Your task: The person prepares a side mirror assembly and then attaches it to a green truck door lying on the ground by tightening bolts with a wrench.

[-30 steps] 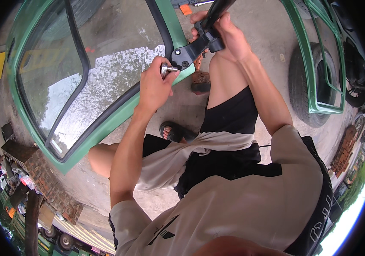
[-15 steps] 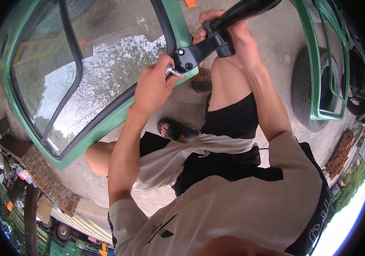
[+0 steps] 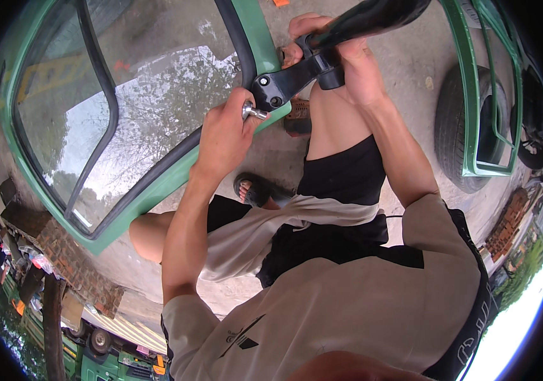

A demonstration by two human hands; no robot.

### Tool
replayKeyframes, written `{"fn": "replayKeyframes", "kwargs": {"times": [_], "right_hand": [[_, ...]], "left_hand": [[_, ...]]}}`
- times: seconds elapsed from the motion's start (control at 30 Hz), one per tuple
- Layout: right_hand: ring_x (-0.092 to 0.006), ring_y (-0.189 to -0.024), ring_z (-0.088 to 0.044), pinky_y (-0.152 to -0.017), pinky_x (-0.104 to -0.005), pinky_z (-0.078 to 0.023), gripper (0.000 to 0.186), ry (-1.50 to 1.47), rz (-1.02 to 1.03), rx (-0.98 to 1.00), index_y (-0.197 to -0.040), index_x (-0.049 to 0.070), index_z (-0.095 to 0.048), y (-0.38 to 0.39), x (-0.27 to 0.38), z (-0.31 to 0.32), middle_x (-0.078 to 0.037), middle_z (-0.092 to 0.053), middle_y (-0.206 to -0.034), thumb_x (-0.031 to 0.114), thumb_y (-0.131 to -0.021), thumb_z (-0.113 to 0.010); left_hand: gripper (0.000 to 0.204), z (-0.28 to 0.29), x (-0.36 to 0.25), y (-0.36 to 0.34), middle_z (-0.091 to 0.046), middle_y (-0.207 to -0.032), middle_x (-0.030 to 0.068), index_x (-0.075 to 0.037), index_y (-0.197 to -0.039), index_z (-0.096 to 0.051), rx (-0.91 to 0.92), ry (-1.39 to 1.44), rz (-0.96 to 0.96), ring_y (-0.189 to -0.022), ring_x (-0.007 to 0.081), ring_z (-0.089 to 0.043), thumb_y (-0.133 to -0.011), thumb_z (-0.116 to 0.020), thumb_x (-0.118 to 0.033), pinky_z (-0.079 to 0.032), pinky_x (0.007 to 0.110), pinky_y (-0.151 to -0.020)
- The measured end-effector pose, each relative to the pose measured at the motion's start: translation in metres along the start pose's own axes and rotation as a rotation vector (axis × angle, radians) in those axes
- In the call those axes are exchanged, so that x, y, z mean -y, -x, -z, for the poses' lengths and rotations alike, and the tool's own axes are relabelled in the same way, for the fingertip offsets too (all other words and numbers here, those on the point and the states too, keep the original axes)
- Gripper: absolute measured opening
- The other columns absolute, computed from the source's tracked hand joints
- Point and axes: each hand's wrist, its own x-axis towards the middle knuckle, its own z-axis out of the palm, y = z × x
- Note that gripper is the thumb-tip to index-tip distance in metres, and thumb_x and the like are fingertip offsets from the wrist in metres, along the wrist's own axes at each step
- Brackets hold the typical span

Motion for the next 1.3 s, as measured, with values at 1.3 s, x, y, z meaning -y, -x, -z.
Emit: {"fn": "replayKeyframes", "kwargs": {"times": [1.3], "right_hand": [[-0.0232, -0.092, -0.062, -0.070, -0.0344, -0.056, 0.048, -0.155, 0.012, 0.040, -0.079, 0.012, -0.051, -0.005, -0.005, 0.007, -0.023, -0.061, -0.120, 0.055, -0.095, -0.062]], "left_hand": [[0.029, 0.003, 0.000, -0.001, -0.047, -0.059, 0.0085, -0.003, -0.094, -0.053, 0.026, 0.071, 0.103, -0.054, 0.0145, -0.040, -0.084, -0.079, -0.007, -0.038, 0.028, -0.053]]}}
